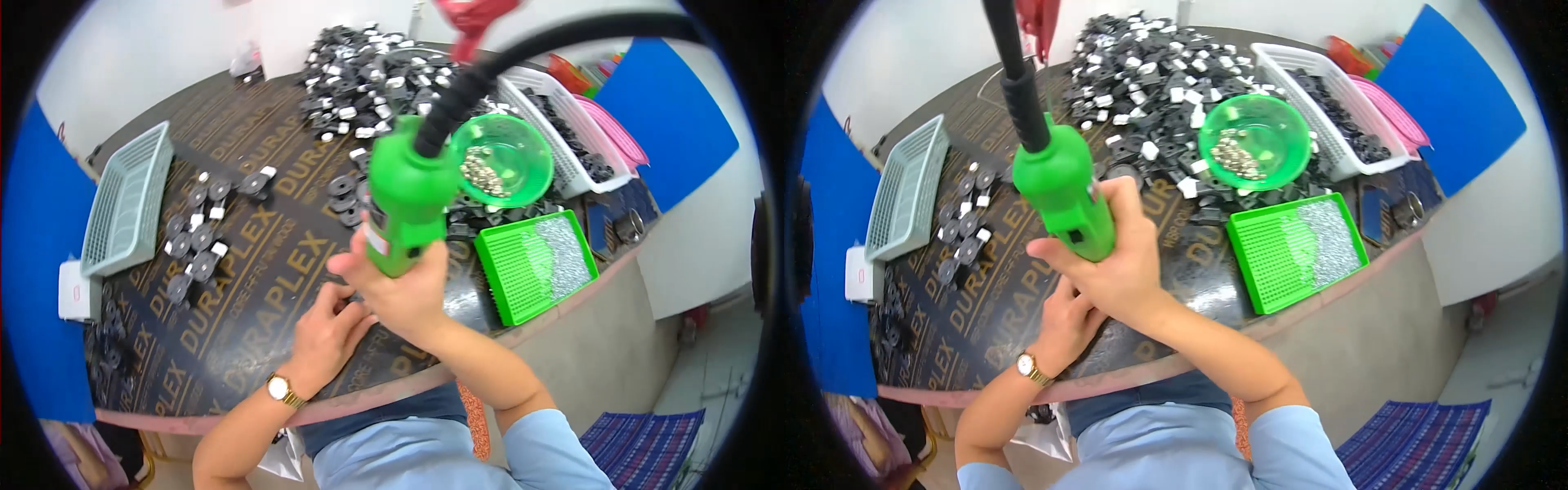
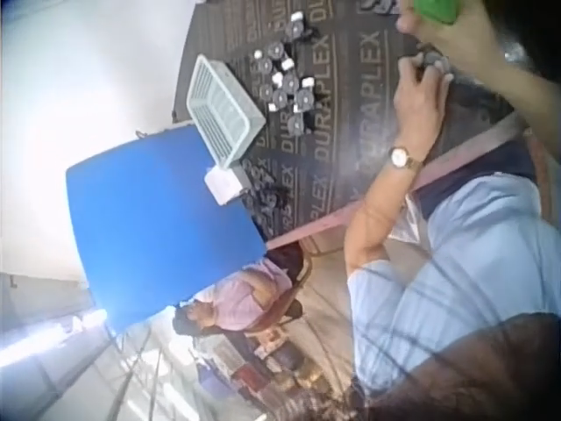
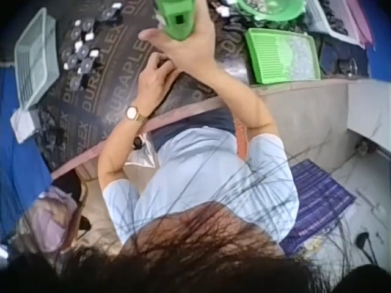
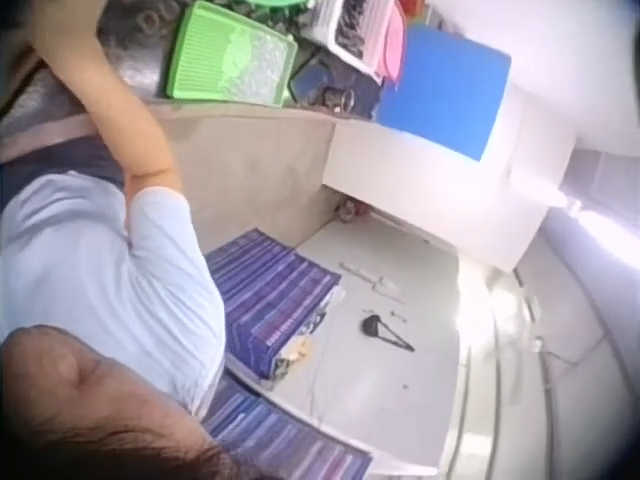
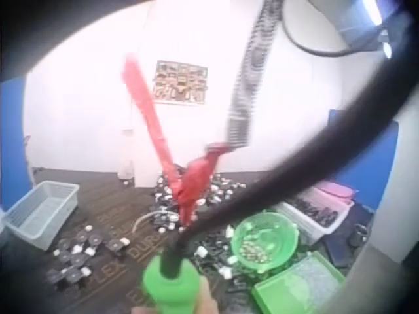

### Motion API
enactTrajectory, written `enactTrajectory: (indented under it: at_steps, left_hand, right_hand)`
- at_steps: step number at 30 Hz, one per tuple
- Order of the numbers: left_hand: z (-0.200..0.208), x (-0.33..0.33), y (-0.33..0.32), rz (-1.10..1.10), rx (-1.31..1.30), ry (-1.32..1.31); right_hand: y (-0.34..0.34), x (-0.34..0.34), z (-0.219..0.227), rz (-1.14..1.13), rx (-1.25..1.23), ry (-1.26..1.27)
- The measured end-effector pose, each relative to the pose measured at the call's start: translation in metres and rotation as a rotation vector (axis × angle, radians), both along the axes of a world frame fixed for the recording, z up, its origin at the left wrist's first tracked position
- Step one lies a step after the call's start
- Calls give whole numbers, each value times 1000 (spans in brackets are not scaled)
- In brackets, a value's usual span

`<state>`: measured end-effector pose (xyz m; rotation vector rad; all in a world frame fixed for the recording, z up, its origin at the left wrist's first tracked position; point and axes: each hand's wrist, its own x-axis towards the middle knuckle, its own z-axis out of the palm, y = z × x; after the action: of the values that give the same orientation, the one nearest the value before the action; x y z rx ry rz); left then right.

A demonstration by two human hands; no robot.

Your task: Assembling small plastic components using an electric screwdriver at a workstation.

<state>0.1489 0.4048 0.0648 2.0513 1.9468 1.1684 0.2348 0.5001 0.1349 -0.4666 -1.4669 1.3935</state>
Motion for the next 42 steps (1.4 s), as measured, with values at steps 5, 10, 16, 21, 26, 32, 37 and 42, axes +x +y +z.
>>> enactTrajectory:
  at_steps: [5, 10, 16, 21, 26, 32, 37, 42]
  left_hand:
    - [3, 6, 5, 31, -18, 48]
    - [12, -4, 4, -54, -25, 93]
    - [12, -8, 6, -56, -69, 44]
    - [11, -11, 11, -72, -108, -37]
    - [13, -10, 14, -89, -128, -53]
    - [10, -10, 15, -82, -77, -9]
    - [11, -3, 12, -91, -79, -24]
    - [10, 0, 12, -148, -172, -242]
  right_hand:
    - [32, 22, -3, 59, 51, 213]
    - [95, 120, 22, -178, 183, 147]
    - [151, 186, -1, -384, 322, 3]
    - [156, 187, -10, -388, 276, -13]
    - [158, 186, -13, -376, 276, -9]
    - [160, 186, -19, -369, 276, -26]
    - [147, 168, -16, -467, 386, -93]
    - [124, 156, 11, -410, 328, 29]
